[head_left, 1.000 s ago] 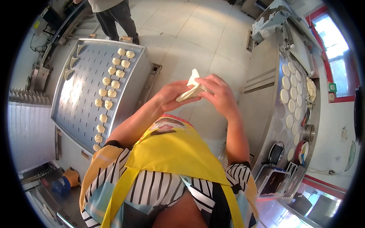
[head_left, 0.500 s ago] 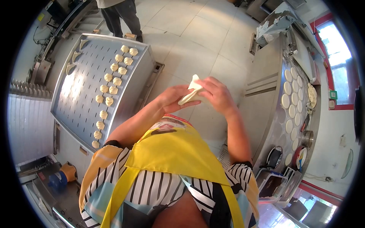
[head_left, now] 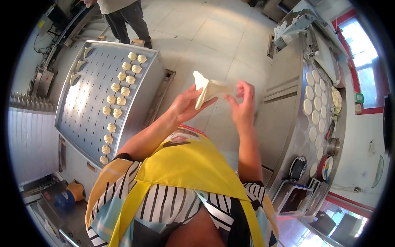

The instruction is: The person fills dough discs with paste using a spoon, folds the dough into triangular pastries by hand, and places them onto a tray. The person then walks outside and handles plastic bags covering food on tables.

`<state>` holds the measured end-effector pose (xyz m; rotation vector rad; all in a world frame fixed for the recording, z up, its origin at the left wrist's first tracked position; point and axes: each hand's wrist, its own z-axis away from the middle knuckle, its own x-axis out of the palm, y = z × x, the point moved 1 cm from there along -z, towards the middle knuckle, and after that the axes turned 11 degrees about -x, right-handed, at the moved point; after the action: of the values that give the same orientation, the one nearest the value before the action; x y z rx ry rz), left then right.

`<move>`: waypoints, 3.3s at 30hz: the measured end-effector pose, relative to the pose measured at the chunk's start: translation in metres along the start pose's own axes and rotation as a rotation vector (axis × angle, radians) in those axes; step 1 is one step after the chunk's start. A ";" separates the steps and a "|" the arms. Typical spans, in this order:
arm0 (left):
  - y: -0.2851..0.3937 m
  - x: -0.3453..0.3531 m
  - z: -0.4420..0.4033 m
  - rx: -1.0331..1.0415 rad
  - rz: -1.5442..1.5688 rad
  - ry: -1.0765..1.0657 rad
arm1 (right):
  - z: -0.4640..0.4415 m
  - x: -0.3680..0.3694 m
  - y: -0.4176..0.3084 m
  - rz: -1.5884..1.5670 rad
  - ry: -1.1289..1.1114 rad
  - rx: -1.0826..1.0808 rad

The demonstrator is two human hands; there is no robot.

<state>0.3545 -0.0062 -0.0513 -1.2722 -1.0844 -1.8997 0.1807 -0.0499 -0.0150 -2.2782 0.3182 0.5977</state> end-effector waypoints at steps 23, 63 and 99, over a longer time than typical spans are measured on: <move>0.005 -0.010 0.010 -0.091 -0.254 0.098 | 0.014 0.018 0.014 0.052 -0.087 -0.253; 0.382 -0.644 0.227 0.056 -1.124 1.951 | 0.041 0.331 0.069 -0.200 -0.943 0.549; -0.472 0.096 -0.448 0.449 -2.139 -1.067 | 0.310 -0.255 0.111 0.208 0.277 1.222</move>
<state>-0.2654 -0.1728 -0.1943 -0.3814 -4.1675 -1.2146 -0.1823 0.1094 -0.1430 -1.1308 0.7983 0.0824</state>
